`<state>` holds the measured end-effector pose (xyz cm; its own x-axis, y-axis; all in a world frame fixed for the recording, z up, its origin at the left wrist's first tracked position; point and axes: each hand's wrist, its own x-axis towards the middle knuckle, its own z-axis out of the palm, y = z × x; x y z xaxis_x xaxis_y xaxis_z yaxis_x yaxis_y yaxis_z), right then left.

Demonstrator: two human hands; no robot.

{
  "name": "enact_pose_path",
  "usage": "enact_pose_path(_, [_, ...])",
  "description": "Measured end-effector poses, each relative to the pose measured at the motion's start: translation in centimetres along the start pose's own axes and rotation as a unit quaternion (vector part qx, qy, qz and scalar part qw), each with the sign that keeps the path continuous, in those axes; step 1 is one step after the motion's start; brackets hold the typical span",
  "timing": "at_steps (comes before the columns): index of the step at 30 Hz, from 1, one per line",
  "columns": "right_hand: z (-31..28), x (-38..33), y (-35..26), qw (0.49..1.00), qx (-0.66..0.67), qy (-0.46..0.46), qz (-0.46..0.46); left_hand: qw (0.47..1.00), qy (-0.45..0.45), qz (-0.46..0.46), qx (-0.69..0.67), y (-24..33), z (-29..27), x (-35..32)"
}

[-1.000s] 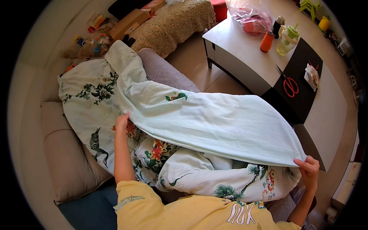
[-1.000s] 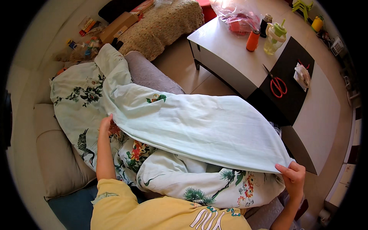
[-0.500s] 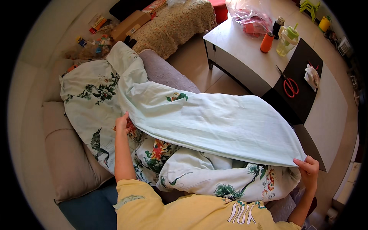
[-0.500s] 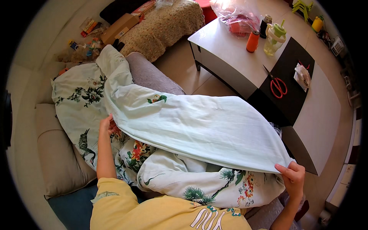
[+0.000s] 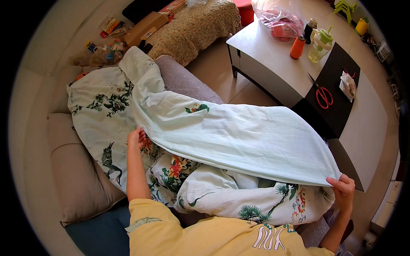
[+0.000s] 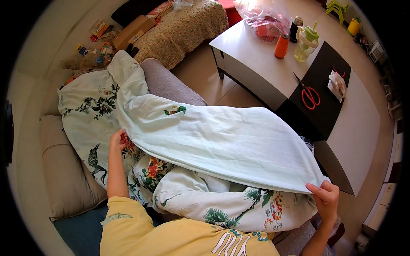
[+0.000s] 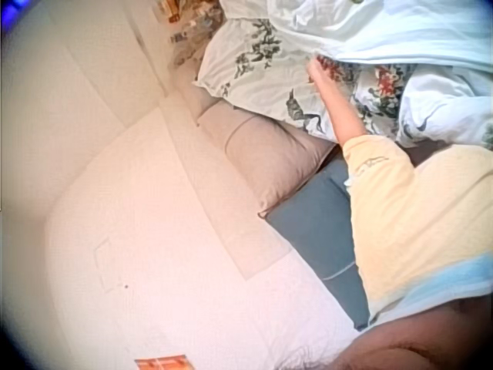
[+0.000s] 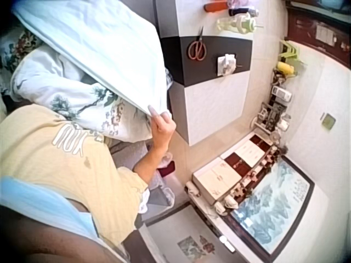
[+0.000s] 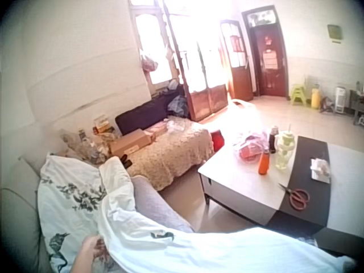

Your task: The person sits on the floor and handles a large floral-patterned duvet cover, spreading it out and folding it. They use scissors to cut a section of the fabric and then prepare a spool of orange thread, pulling a length of thread to thread a needle.

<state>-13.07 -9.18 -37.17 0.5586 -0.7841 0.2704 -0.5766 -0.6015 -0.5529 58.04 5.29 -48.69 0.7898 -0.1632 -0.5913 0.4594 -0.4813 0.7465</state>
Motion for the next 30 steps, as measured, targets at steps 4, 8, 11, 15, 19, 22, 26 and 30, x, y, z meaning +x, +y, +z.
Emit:
enact_pose_path(4, [0.1,-0.2,0.2,1.0,0.004,0.004,0.004,0.999,-0.002,-0.016,0.032,0.2,0.4,-1.2])
enact_pose_path(8, [0.3,-0.2,0.2,1.0,0.01,0.007,-0.001,1.0,-0.009,0.001,-0.001,0.1,0.6,-1.3])
enact_pose_path(11, [0.3,-0.2,0.2,1.0,0.011,0.007,-0.001,0.999,0.013,0.051,-0.014,0.0,0.8,-0.8])
enact_pose_path(15, [0.3,-0.3,0.3,1.0,0.008,0.004,0.0,0.997,0.034,0.051,0.04,0.7,1.0,-1.6])
enact_pose_path(19, [0.3,-0.3,0.4,1.0,0.012,0.007,0.001,0.999,0.0,0.041,0.013,0.3,2.1,-2.6])
enact_pose_path(22, [0.3,-0.4,0.6,1.0,0.013,0.007,0.002,0.998,-0.009,0.062,-0.029,-0.2,1.7,-1.1])
enact_pose_path(26, [0.4,-0.2,0.4,1.0,0.013,0.004,0.0,0.988,0.073,0.132,-0.025,-0.6,0.9,0.5])
enact_pose_path(30, [0.3,-0.5,0.5,1.0,0.003,0.016,-0.006,0.977,0.117,0.176,-0.021,0.8,1.4,-1.6])
